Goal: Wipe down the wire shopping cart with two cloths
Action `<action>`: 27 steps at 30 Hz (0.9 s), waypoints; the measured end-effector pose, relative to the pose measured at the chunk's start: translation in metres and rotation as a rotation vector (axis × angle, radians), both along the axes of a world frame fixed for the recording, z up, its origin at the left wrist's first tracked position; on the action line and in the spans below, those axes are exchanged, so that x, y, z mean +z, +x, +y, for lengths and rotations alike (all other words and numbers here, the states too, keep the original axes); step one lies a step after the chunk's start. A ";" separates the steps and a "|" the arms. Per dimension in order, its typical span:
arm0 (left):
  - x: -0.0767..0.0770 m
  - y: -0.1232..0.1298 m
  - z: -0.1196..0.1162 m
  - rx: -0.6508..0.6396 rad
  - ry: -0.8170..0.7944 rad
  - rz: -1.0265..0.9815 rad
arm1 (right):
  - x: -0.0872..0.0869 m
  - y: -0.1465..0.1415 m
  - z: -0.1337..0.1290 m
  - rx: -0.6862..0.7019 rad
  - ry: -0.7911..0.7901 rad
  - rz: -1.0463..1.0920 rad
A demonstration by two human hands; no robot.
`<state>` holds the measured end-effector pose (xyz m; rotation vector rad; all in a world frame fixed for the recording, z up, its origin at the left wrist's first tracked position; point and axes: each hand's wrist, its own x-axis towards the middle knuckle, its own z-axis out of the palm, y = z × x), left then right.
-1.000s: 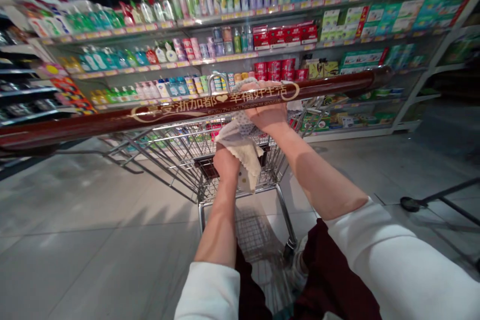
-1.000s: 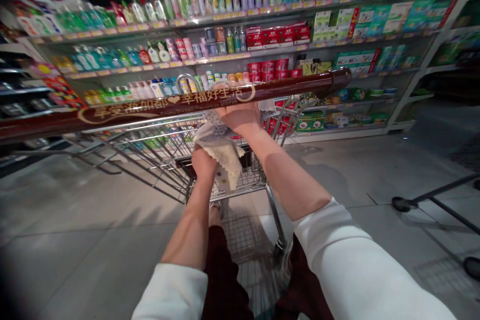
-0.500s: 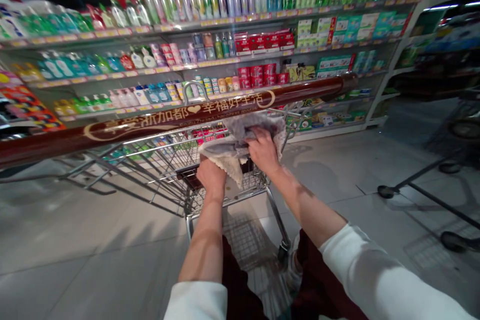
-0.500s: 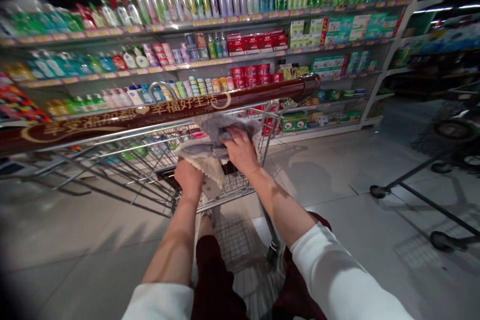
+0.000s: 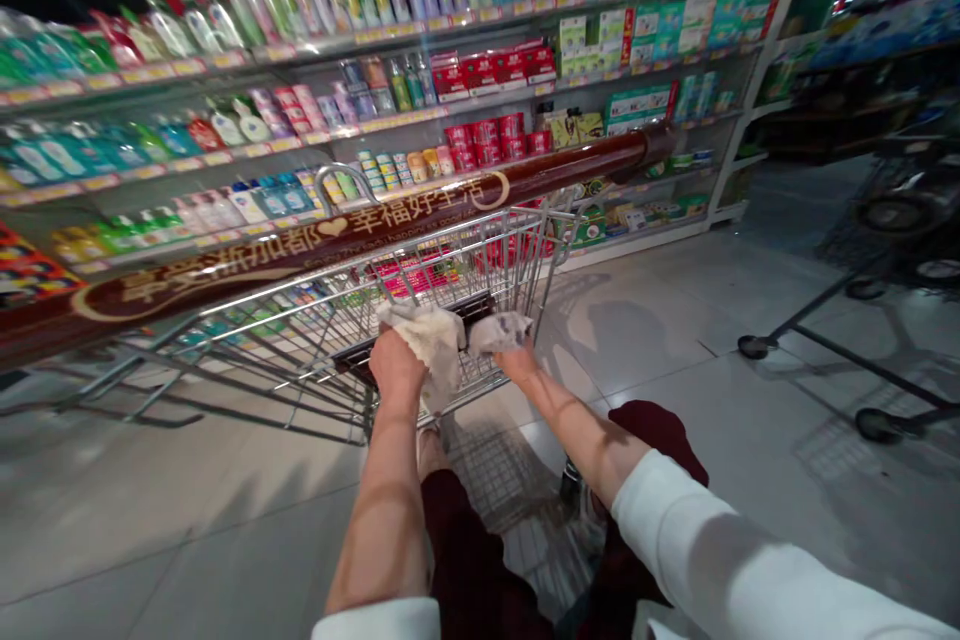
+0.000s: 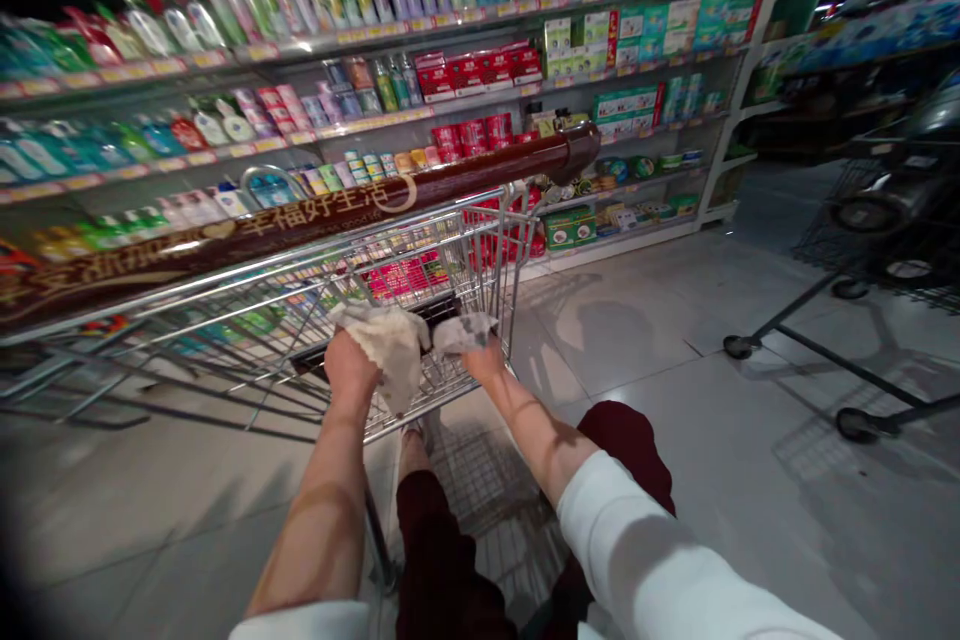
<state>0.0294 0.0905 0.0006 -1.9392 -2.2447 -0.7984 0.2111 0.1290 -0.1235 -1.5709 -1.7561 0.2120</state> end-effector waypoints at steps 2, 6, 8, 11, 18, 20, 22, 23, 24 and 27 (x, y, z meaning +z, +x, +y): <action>0.001 -0.001 -0.001 -0.026 -0.004 -0.001 | -0.018 0.009 -0.011 -0.057 -0.091 0.014; 0.001 0.003 -0.002 0.018 -0.010 0.002 | -0.036 0.035 -0.026 -0.119 -0.127 0.063; -0.001 0.006 -0.002 0.046 -0.022 -0.002 | -0.024 0.046 -0.027 -0.146 -0.068 0.093; -0.002 0.007 -0.002 0.078 -0.031 -0.009 | 0.015 0.053 -0.021 -0.177 0.072 0.130; 0.001 0.009 -0.004 0.077 -0.038 -0.006 | 0.046 0.036 0.003 -0.146 0.332 -0.016; 0.002 0.011 -0.005 0.068 -0.039 -0.009 | 0.021 0.029 0.008 -0.121 0.215 -0.076; 0.002 0.012 -0.006 0.067 -0.055 -0.005 | -0.006 0.024 0.011 -0.114 0.153 -0.089; 0.002 0.012 -0.005 0.069 -0.064 -0.002 | -0.017 0.021 0.012 -0.114 0.138 -0.089; 0.002 0.012 -0.005 0.071 -0.071 -0.001 | -0.025 0.019 0.012 -0.115 0.127 -0.091; 0.000 0.012 -0.003 0.063 -0.069 -0.003 | -0.031 0.016 0.015 -0.122 0.129 -0.100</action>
